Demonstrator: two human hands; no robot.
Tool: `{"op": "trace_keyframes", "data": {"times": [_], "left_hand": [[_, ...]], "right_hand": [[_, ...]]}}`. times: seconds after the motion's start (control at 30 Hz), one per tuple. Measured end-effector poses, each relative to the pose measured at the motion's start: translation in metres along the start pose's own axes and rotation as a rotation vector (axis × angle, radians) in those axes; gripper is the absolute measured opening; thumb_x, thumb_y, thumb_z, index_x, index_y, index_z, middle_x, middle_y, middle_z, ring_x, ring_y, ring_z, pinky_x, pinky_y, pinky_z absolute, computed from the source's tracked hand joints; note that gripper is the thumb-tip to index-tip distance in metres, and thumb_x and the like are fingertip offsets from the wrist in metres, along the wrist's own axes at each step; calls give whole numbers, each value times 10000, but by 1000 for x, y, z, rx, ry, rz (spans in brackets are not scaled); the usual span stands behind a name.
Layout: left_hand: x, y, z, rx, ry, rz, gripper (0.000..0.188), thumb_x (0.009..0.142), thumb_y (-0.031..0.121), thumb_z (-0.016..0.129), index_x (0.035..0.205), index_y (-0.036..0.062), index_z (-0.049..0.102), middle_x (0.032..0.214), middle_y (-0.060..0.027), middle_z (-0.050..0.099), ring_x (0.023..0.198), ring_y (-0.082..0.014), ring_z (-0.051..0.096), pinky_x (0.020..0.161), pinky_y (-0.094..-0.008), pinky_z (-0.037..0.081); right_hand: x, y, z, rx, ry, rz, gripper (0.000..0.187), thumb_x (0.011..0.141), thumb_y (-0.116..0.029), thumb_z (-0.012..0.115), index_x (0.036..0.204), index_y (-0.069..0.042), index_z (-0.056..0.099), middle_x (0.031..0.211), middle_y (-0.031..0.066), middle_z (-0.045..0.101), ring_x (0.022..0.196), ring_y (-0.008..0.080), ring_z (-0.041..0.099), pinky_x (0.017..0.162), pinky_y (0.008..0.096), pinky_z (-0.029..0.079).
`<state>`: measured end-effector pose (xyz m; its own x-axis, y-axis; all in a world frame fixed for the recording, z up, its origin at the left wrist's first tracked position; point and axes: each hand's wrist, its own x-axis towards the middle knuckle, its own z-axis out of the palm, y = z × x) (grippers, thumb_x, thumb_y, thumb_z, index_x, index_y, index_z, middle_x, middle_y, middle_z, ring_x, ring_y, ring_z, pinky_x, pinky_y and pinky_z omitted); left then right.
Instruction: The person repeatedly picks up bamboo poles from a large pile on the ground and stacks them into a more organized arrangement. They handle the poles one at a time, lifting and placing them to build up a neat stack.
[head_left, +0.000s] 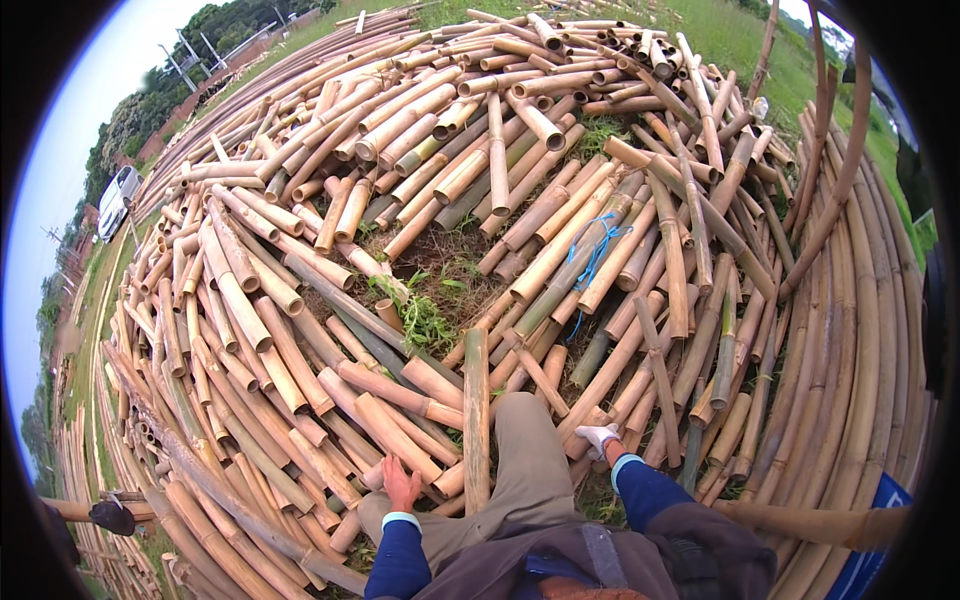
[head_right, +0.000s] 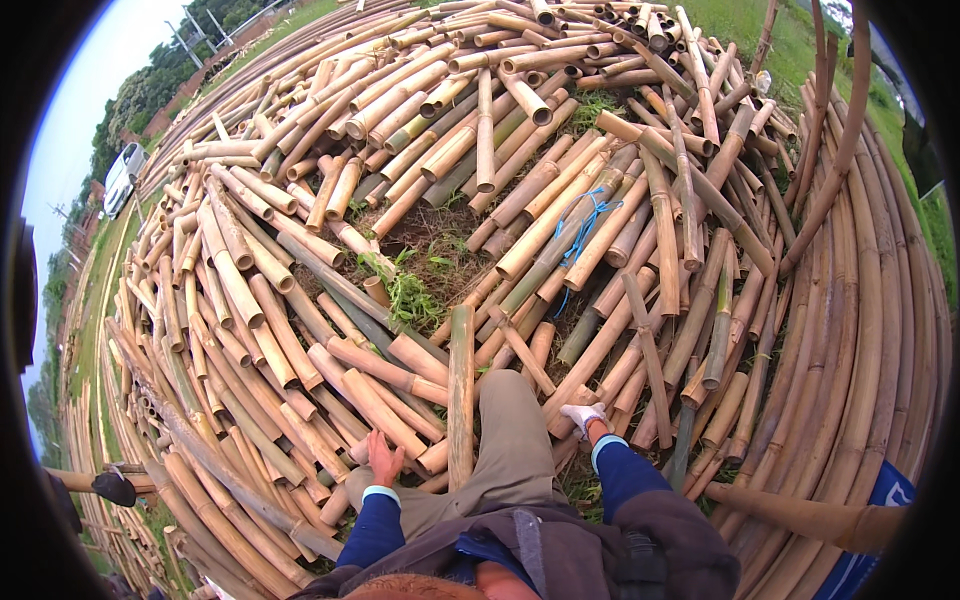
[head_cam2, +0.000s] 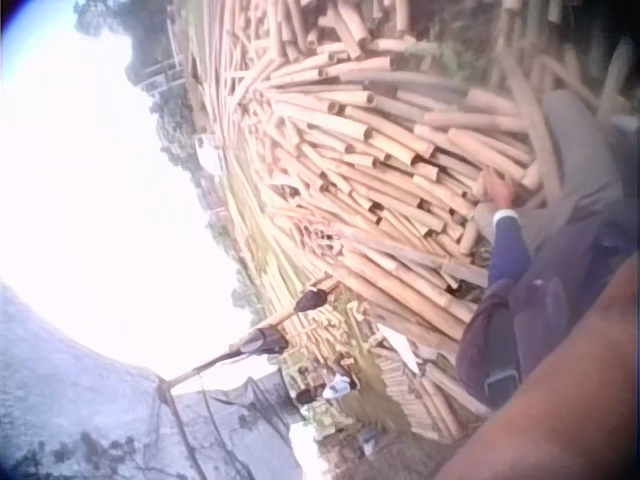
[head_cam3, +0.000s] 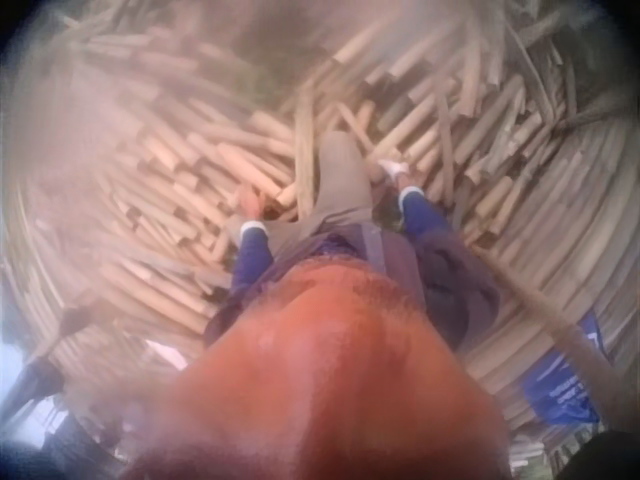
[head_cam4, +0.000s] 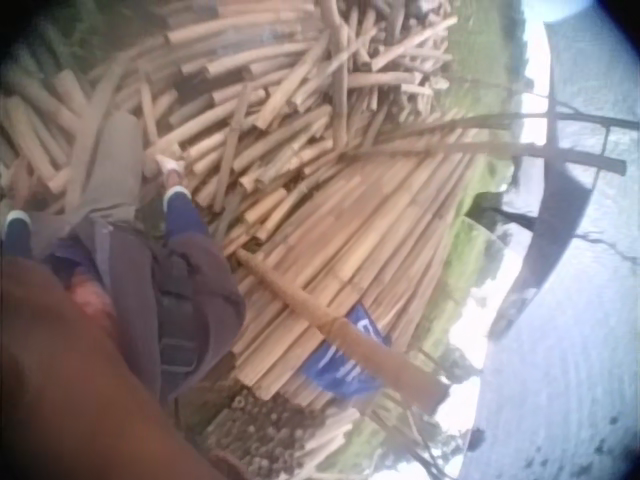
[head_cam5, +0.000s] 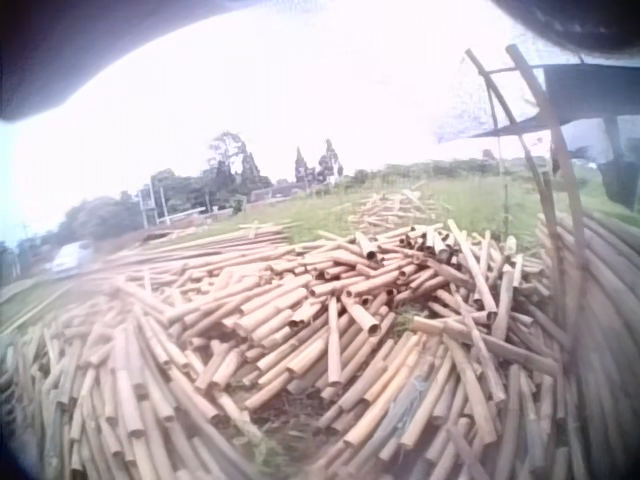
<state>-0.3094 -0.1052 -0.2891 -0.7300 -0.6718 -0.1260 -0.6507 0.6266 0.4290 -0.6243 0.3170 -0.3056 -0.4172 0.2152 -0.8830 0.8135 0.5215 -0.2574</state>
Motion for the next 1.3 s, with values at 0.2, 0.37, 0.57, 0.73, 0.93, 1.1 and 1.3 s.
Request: {"op": "trace_keyframes", "data": {"times": [0.2, 0.37, 0.57, 0.73, 0.93, 1.1, 1.3], "left_hand": [[9, 4, 10, -41, 29, 28, 812, 803, 266, 783, 1469, -104, 502, 1612, -301, 410, 1538, -477, 309, 1280, -530, 269], [12, 18, -5, -108, 26, -148, 754, 851, 213, 768, 1491, -72, 491, 1599, -293, 427, 1515, -466, 354, 1264, -521, 301], [74, 75, -46, -187, 360, -46, 725, 912, 137, 733, 1558, 5, 430, 1619, -263, 370, 1523, -460, 326, 1253, -525, 306], [168, 76, -74, -68, 527, 61, 743, 926, 185, 747, 1577, 29, 422, 1645, -261, 328, 1551, -476, 255, 1263, -554, 270], [207, 56, -37, -15, 571, -107, 619, 963, 272, 706, 1503, 28, 526, 1580, -236, 455, 1528, -450, 334, 1252, -556, 292], [206, 45, -40, 53, 636, -49, 462, 964, 221, 672, 1392, 49, 652, 1527, -232, 531, 1497, -436, 400, 1226, -549, 346], [209, 51, -43, 59, 632, -65, 443, 945, 195, 683, 1361, 43, 672, 1509, -208, 556, 1490, -443, 412, 1217, -545, 369]], "right_hand": [[15, 4, 5, 4, 99, 74, 1237, 691, -398, 954, 1639, -46, 242, 1605, 219, 421, 1320, 369, 615, 870, 466, 670], [-1, -7, 7, -41, 83, 105, 1285, 702, -397, 944, 1668, -35, 178, 1641, 227, 381, 1384, 369, 560, 877, 466, 654], [17, -5, 7, -10, 87, 133, 1269, 709, -373, 942, 1657, -6, 182, 1659, 206, 355, 1378, 349, 559, 853, 473, 657], [6, -9, 4, 17, 100, 143, 1278, 715, -364, 950, 1655, -8, 160, 1646, 196, 370, 1364, 345, 571, 823, 476, 659], [13, -12, 8, 45, 149, 188, 1191, 752, -353, 938, 1645, -57, 208, 1651, 212, 331, 1375, 367, 554, 904, 560, 627], [10, -10, 14, 24, 150, 217, 1111, 779, -365, 921, 1629, -77, 265, 1585, 181, 453, 1366, 362, 559, 970, 573, 582], [37, 7, 5, 45, 78, 192, 1266, 706, -383, 951, 1635, -60, 153, 1612, 180, 349, 1328, 376, 560, 836, 542, 625]]}}
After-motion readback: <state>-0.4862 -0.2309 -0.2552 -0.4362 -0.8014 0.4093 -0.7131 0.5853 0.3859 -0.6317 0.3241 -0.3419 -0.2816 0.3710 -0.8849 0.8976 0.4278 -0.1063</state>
